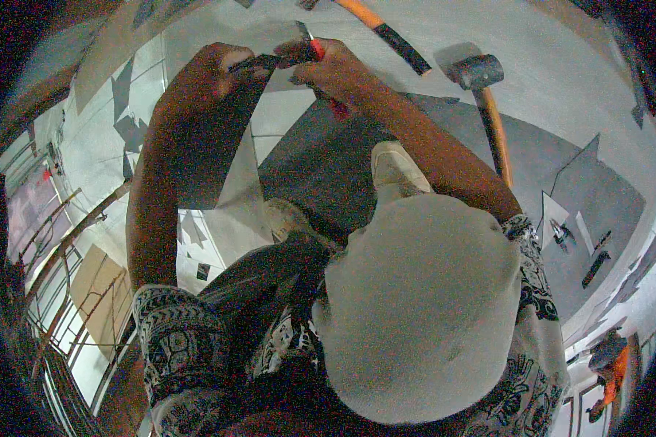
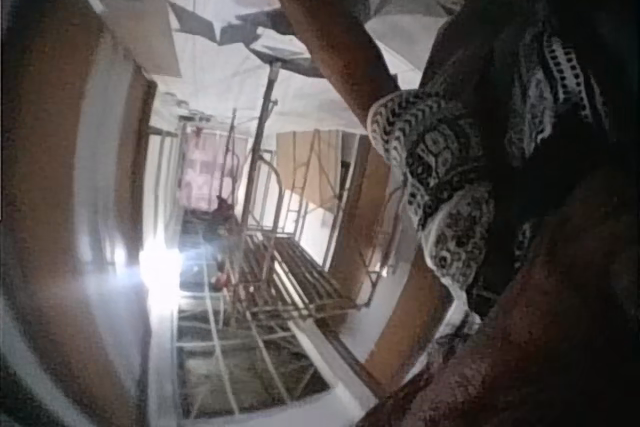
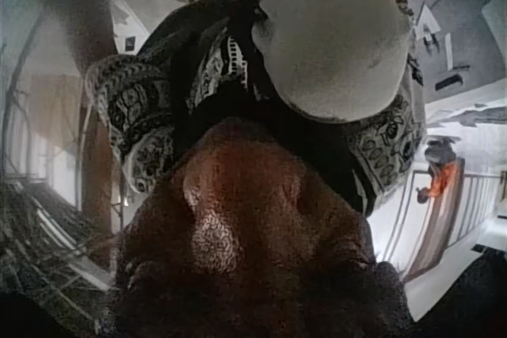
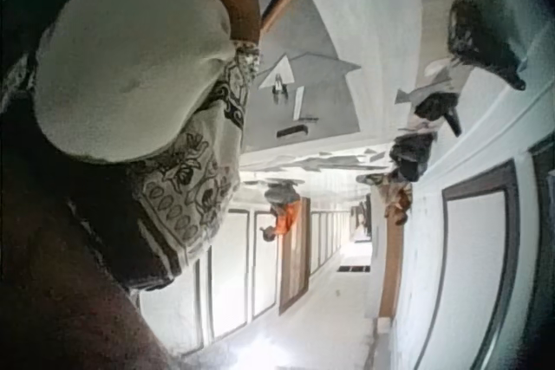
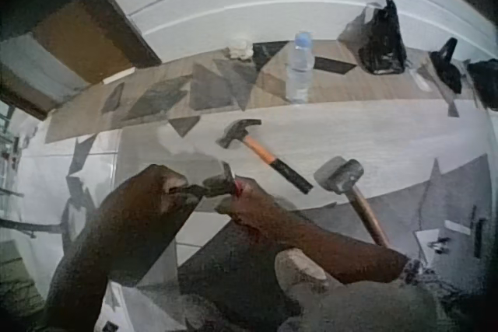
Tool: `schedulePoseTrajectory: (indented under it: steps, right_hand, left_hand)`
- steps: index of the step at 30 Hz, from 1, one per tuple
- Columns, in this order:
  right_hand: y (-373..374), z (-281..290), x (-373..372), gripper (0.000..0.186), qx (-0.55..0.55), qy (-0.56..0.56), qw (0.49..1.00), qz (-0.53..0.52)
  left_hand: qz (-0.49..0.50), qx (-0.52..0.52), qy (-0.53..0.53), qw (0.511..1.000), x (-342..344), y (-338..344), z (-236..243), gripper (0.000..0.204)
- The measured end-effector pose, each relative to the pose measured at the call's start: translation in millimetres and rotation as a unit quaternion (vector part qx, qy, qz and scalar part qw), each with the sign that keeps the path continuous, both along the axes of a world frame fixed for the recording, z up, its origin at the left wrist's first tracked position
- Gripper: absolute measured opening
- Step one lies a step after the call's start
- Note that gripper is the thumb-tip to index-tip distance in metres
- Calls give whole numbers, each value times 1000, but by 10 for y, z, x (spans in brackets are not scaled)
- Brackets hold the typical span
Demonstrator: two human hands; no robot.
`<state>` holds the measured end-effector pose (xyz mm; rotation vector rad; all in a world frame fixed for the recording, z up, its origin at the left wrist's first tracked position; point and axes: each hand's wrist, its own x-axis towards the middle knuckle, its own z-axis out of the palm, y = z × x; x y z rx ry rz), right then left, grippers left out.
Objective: The person cuts a gray floor tile using a handheld blade after marking it, then fits the piece against a wall edge while sitting on the floor.
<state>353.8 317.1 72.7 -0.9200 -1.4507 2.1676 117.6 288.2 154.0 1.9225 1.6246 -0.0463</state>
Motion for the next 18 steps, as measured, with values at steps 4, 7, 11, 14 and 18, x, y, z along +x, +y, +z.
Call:
schedulePoseTrajectory:
  steps: [4,7,11,14,18]
  right_hand:
    - [33,-392,-21,30,-17,6,1000,4]
    - [-51,-752,-55,34,31,-15,999,-25]
    - [-53,-836,-3,39,169,-200,965,9]
    - [-306,-1145,29,39,282,-267,918,77]
    - [-591,-1139,-75,35,353,-269,883,153]
  left_hand:
    - [-65,-53,-79,993,-53,149,-391,43]
    - [75,-75,-202,974,-129,-52,-786,61]
    - [200,257,78,942,-379,-947,-1458,95]
    - [406,11,157,900,-508,-1579,-1712,119]
    - [351,93,167,916,-656,-1847,-1698,106]
